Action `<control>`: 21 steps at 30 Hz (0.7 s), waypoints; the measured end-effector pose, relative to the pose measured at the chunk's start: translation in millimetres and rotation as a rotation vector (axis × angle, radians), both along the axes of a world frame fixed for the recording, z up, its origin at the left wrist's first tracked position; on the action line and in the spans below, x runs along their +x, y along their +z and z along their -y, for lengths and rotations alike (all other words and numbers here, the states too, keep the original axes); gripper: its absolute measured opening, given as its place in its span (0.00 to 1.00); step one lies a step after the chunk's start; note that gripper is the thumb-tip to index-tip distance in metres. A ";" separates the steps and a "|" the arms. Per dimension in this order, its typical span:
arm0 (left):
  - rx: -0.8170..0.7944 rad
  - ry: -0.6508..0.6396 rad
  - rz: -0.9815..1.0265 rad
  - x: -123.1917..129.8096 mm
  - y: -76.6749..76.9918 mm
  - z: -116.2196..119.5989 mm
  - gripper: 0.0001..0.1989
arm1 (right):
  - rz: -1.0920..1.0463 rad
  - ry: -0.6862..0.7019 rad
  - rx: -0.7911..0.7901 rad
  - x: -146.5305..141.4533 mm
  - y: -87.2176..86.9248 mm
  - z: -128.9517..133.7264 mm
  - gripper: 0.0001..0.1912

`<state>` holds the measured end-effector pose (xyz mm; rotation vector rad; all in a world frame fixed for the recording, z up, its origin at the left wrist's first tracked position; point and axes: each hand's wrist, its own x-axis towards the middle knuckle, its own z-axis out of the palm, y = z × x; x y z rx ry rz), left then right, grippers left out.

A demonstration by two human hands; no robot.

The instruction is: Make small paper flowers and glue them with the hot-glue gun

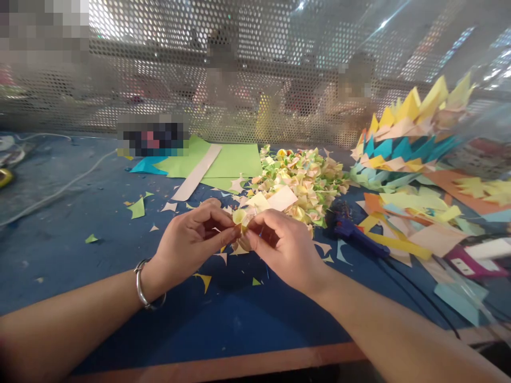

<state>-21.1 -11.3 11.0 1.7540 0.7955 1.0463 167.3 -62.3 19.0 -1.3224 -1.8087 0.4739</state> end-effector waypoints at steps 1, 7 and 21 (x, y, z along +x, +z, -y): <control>-0.006 -0.018 0.006 0.2 1.1 1.2 0.04 | 0.026 -0.007 0.033 0.5 1.3 0.2 0.06; 0.019 -0.069 0.004 -0.9 4.3 1.8 0.04 | 0.087 -0.220 0.192 29.5 23.2 -24.6 0.03; 0.488 -0.398 -0.185 -5.8 28.9 40.0 0.11 | 0.256 -0.480 0.252 84.5 14.1 -57.3 0.08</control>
